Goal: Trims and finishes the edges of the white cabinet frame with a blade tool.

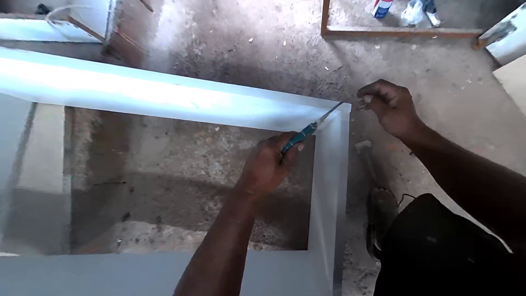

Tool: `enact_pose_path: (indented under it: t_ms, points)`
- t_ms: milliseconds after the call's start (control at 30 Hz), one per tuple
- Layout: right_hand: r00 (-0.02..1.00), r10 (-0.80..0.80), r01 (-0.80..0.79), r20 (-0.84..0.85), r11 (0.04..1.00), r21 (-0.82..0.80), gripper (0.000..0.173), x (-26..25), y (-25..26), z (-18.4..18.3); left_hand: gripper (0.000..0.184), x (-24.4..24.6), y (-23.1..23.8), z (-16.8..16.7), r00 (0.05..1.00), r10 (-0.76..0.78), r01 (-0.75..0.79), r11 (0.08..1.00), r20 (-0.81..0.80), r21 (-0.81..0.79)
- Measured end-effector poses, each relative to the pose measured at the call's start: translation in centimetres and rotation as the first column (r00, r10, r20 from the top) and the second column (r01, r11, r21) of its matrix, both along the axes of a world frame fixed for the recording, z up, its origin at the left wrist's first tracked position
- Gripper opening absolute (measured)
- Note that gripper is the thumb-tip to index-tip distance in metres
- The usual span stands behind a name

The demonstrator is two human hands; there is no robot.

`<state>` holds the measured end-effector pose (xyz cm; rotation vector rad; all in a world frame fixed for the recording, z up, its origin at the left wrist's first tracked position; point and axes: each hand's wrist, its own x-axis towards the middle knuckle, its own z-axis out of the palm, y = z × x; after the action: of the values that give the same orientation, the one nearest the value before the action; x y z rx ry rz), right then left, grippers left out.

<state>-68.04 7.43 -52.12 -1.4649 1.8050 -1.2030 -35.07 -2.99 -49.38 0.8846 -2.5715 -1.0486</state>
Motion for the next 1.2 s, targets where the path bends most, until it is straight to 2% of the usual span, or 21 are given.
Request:
enact_pose_path:
  t_ms: [100,267,500,633,933,1200]
  points:
    - [1.0,0.025,-0.024,0.013,0.994,-0.103,0.025,-0.6,0.4,-1.8,0.033,-3.0,-0.6,-0.5,0.998,-0.056,0.056,0.998,0.0,-0.039]
    - [0.993,0.076,-0.058,0.092,0.982,-0.182,0.022,-2.4,-0.2,-2.8,0.03,-6.3,-2.5,-0.2,0.99,-0.132,0.135,0.988,0.05,-0.068]
    - [0.966,0.124,-0.07,0.226,0.97,-0.233,0.016,-2.6,-1.3,-4.7,0.032,-6.6,-3.9,-0.5,0.986,-0.144,0.143,0.989,0.08,0.024]
    - [0.964,0.216,-0.165,0.154,0.943,-0.289,0.015,-3.1,-2.1,-5.7,0.031,-5.6,-3.8,-1.1,0.989,-0.137,0.134,0.99,0.063,0.054]
    - [0.958,0.256,-0.217,0.126,0.941,-0.26,0.011,-3.0,-2.2,-6.1,0.03,-5.4,-3.8,-3.2,0.985,-0.166,0.164,0.985,0.053,0.046]
    - [0.963,0.268,-0.254,0.031,0.937,-0.239,0.014,-2.8,-2.9,-5.7,0.031,-5.0,-4.6,-4.0,0.984,-0.181,0.18,0.982,0.007,0.06]
